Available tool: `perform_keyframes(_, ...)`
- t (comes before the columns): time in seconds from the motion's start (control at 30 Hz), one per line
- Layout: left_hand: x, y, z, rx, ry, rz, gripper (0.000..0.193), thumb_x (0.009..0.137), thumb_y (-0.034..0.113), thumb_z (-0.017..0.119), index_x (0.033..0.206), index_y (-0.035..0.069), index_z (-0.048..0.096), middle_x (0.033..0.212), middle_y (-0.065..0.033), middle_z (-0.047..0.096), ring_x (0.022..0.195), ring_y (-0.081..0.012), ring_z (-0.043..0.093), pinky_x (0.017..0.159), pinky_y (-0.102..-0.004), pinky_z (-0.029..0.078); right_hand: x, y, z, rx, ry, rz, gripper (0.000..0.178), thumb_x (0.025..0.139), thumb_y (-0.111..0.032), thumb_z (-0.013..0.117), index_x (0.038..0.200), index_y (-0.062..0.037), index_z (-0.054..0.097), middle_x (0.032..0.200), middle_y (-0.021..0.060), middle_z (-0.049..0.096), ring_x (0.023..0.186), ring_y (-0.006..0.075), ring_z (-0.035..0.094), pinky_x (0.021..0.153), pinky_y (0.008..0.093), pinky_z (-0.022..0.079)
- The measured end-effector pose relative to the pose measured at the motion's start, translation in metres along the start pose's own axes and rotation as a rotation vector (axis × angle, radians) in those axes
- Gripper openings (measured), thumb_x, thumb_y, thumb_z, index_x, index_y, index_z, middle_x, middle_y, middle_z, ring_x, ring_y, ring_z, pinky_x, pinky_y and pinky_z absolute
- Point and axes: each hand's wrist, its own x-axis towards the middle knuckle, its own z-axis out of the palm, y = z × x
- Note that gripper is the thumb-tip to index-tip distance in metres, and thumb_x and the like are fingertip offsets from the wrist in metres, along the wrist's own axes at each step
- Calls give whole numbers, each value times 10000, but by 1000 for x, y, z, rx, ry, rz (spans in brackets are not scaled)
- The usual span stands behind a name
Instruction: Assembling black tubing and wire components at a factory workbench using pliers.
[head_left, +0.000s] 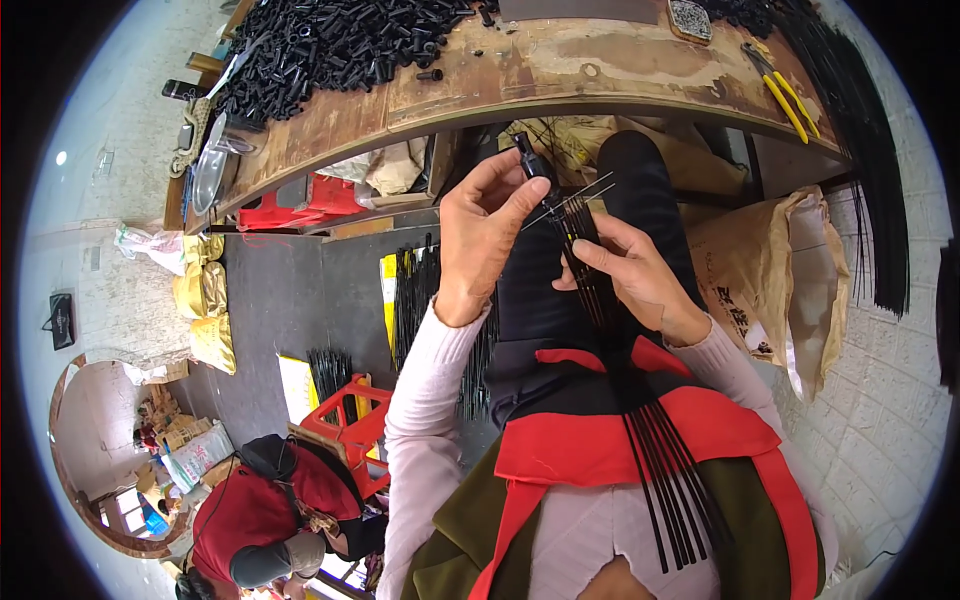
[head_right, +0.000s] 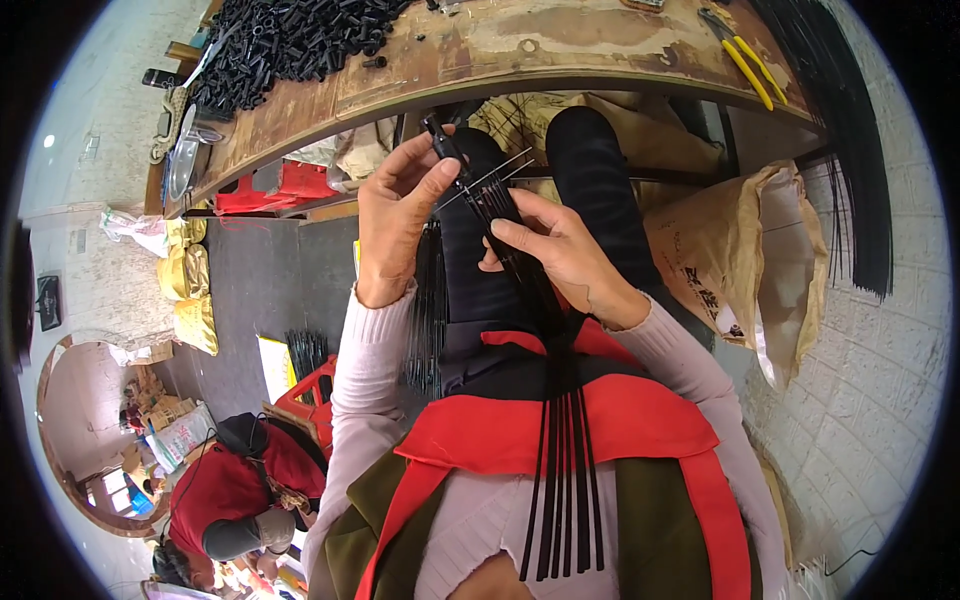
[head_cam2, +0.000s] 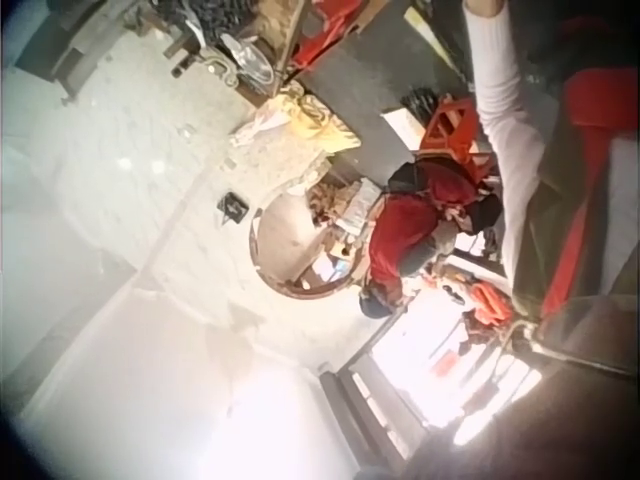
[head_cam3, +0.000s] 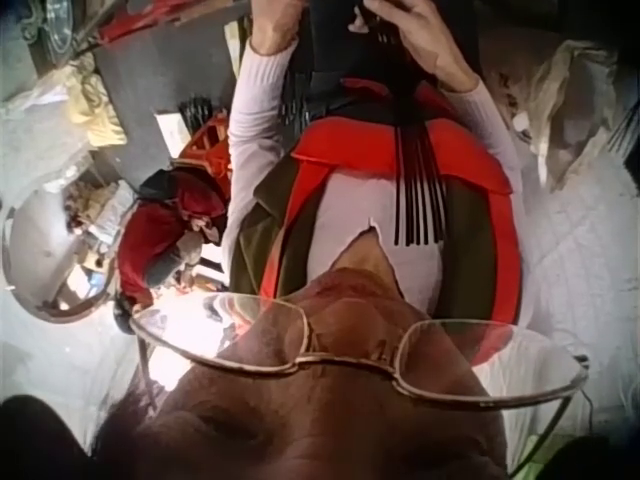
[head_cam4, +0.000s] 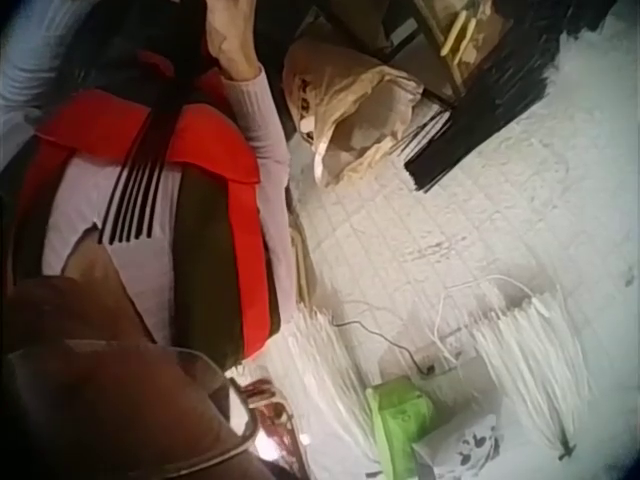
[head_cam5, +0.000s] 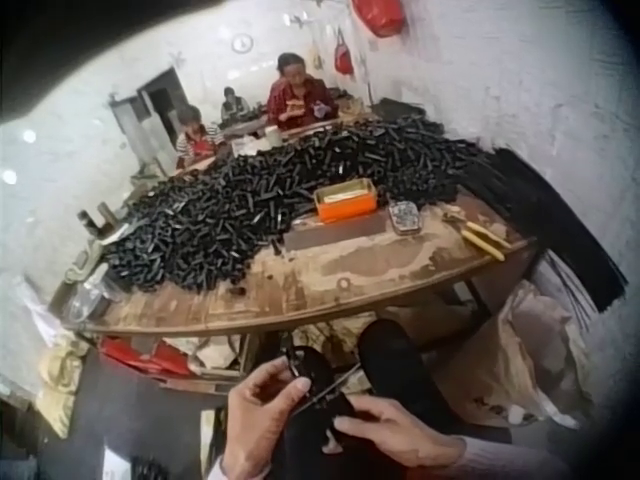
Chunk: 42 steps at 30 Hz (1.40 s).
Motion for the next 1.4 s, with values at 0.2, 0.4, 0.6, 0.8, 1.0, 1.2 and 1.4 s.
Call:
perform_keyframes(0.2,-1,6,2,-33,-135,3,365,913,52,673,1254,-42,586,1065,-68,675,981,-116,632,897,-248,497,0,0,-7,7,-37,0,251,987,-160,579,1177,3,563,936,49,597,854,150,616,846,407,572)
perform_keyframes(0.4,0,4,2,-50,-185,-23,378,917,103,669,1260,-25,579,1024,-74,689,974,-139,645,930,-281,486,1,1,-10,-4,-37,-3,242,991,-164,572,1172,-3,561,937,49,598,855,148,613,857,416,567)
perform_keyframes(0.6,-5,4,4,-14,-108,-21,389,893,52,695,1257,-28,584,1087,-73,679,996,-118,631,903,-253,493,1,1,-7,-12,-19,-11,237,990,-154,571,1172,-3,559,942,48,599,852,149,613,853,411,566)
perform_keyframes(0.8,-17,4,1,-118,-49,-12,412,881,20,696,1270,-37,572,1092,-85,680,978,-122,638,875,-245,503,1,-1,-1,-8,-32,17,254,988,-145,573,1189,9,553,935,53,602,839,148,617,845,393,566)
perform_keyframes(1.0,-14,4,-2,-71,37,-7,436,887,15,681,1297,-39,544,1136,-87,659,1038,-135,621,898,-256,497,3,1,1,-35,-46,22,257,987,-137,571,1195,14,554,934,55,604,839,149,618,839,391,566)
perform_keyframes(1.2,-8,-1,-11,-153,-179,-37,417,907,20,652,1303,-28,529,1143,-82,655,1064,-136,609,923,-276,490,4,3,-3,-18,-48,24,260,989,-133,567,1204,14,552,943,53,602,844,149,615,847,400,567)
perform_keyframes(1.4,-15,0,-1,-147,-103,-21,405,888,20,679,1270,-26,554,1129,-88,664,1037,-137,625,925,-283,495,4,1,-2,-3,-32,9,261,991,-130,564,1209,13,549,948,52,599,844,147,614,851,402,567)
